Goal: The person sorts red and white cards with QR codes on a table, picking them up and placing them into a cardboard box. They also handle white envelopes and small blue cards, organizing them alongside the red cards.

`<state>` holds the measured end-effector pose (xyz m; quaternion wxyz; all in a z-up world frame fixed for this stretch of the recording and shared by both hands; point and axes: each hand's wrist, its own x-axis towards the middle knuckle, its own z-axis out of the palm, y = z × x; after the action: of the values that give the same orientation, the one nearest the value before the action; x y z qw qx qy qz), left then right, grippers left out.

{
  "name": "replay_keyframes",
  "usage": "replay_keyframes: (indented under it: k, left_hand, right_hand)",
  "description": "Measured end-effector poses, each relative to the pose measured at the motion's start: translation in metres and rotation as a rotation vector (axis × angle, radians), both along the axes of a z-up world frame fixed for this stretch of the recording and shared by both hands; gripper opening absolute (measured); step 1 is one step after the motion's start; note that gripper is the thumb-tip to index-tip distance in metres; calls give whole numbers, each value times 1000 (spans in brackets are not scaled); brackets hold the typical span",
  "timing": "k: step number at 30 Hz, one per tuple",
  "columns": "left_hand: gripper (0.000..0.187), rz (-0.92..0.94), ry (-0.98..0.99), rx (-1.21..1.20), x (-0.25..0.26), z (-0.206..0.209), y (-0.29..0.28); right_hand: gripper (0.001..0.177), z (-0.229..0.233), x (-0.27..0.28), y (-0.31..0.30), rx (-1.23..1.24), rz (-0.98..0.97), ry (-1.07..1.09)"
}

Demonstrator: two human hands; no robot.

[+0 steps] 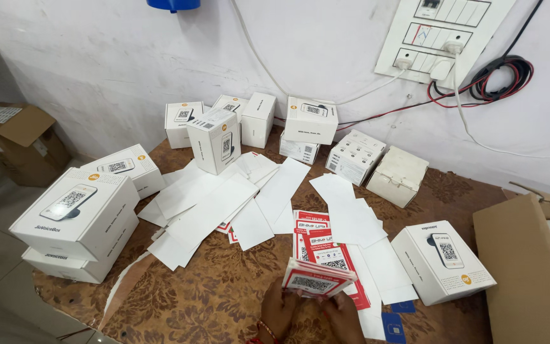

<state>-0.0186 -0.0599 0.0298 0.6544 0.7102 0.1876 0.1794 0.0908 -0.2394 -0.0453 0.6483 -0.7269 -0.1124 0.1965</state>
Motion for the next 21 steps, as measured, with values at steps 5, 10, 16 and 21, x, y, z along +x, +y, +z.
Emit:
replay_keyframes:
  k: [5, 10, 16, 21]
  left_hand:
    - [35, 69, 5, 280, 6, -23, 0]
    - [32, 64, 49, 173, 9, -2, -5]
    - [35, -15, -19, 210, 11, 43, -41]
    - [32, -267, -72, 124, 35, 74, -116]
  right_hand:
    - [30, -16, 2, 2, -149, -54, -125]
    - [38, 33, -19, 15, -189, -52, -93]
    - [46, 82, -31, -18, -167, -190, -143]
    - [42, 140, -41, -102, -75, -345, -296]
